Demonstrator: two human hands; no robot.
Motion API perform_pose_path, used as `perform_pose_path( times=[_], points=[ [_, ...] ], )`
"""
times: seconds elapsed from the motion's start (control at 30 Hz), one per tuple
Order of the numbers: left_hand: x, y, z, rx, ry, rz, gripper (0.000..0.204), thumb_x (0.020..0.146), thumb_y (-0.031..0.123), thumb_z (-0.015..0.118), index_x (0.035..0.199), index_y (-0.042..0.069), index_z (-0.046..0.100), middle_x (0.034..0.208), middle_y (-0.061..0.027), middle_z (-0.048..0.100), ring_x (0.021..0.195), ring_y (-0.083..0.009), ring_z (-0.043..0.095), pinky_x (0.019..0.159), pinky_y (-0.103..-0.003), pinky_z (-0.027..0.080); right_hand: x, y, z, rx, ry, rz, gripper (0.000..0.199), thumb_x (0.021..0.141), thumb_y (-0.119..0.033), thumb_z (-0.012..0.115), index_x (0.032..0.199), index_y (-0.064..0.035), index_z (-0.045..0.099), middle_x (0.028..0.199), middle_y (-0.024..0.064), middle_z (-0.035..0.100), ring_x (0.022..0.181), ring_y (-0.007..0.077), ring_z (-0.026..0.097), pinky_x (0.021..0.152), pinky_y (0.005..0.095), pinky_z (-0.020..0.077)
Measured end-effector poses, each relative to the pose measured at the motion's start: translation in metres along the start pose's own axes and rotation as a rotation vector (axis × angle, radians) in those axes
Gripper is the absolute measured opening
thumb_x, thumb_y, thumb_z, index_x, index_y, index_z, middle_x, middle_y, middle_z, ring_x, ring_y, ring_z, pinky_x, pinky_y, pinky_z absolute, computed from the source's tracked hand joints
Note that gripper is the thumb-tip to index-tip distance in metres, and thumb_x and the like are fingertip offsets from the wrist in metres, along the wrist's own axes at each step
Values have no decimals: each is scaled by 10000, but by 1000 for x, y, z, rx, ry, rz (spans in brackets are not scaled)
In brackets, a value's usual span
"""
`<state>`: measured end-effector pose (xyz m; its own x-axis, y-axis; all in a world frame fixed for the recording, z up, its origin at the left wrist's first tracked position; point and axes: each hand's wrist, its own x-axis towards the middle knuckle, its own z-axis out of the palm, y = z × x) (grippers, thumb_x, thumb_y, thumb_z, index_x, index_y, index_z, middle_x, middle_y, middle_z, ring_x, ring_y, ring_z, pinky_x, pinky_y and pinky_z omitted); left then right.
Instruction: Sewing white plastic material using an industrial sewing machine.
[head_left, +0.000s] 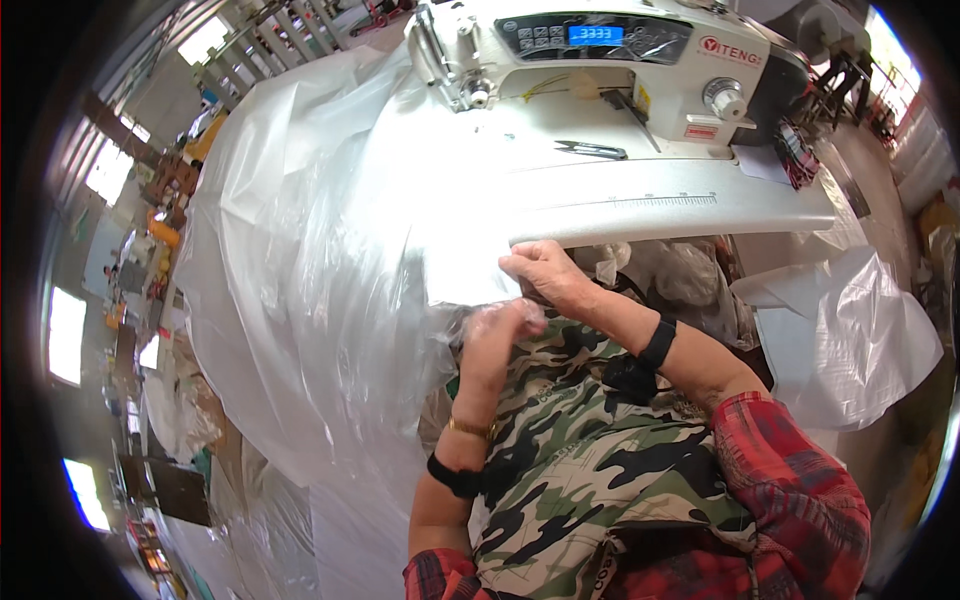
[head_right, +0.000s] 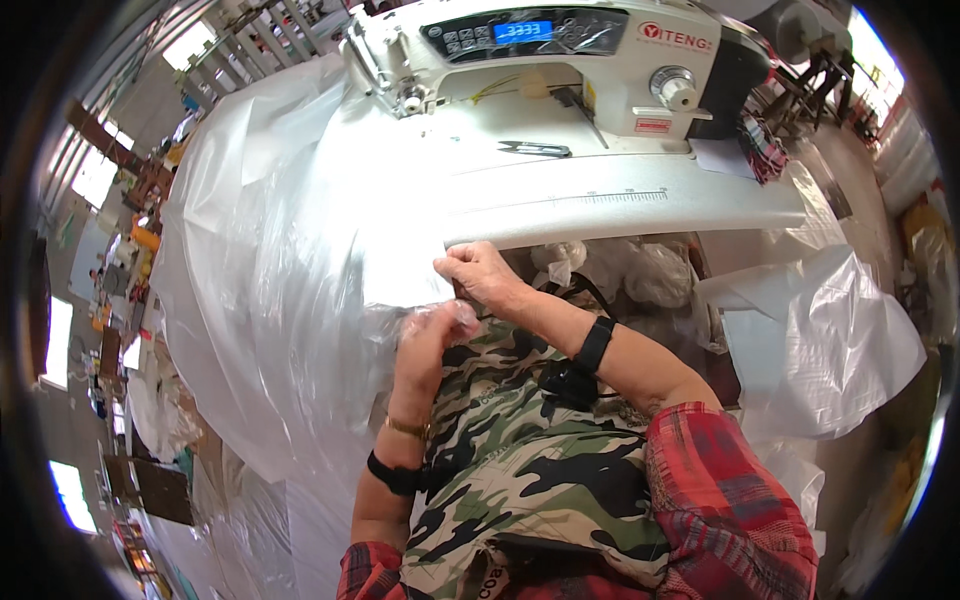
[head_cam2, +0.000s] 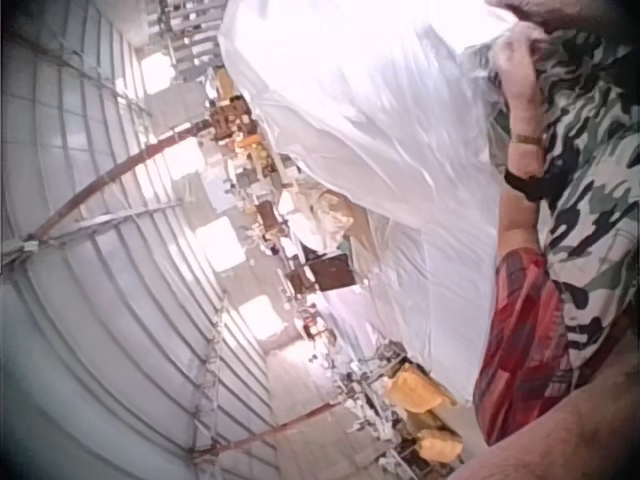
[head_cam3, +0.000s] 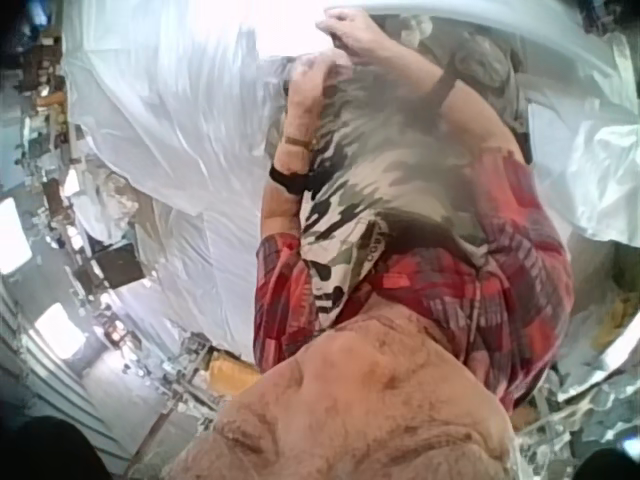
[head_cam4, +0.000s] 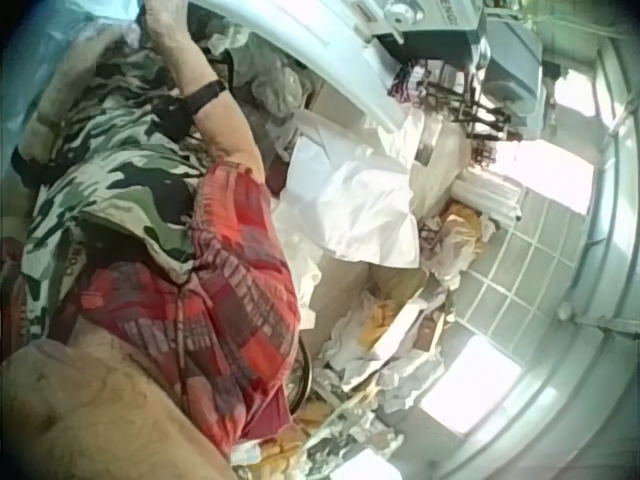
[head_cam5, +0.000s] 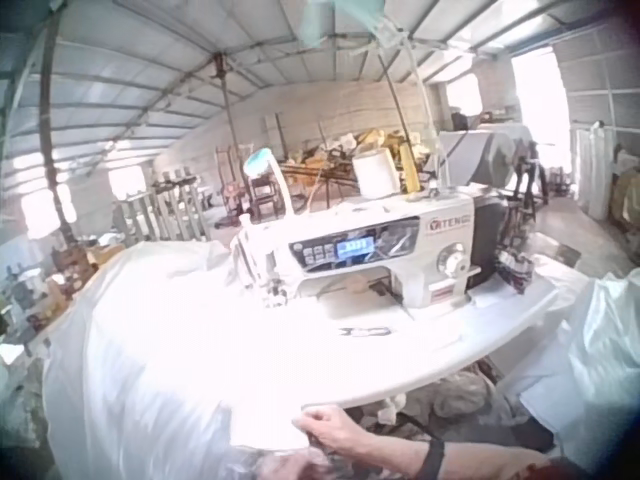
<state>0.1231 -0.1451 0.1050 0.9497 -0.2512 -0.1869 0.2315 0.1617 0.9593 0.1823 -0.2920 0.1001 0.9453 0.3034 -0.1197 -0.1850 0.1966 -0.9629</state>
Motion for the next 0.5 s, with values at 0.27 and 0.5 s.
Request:
perform_pose_path(
  times=[0.27, 0.5],
  points=[
    [-35, 33, 22, 1490, -125, 1034, 428, 877, 135, 663, 1268, -11, 570, 1328, -185, 552, 1236, -326, 541, 1068, -473, 408, 4, -11, -5, -6, -39, 42, 245, 935, -223, 625, 757, -57, 604, 677, -17, 526, 622, 68, 476, 561, 233, 407],
    [15, 27, -28, 1622, 102, 1193, 303, 839, 42, 612, 1138, 0, 633, 1165, -122, 610, 1131, -250, 602, 1097, -497, 325, 0, -8, 1, 219, -50, 74, 184, 943, -215, 620, 799, -102, 603, 722, -62, 485, 642, 44, 407, 559, 232, 335]
  ],
)
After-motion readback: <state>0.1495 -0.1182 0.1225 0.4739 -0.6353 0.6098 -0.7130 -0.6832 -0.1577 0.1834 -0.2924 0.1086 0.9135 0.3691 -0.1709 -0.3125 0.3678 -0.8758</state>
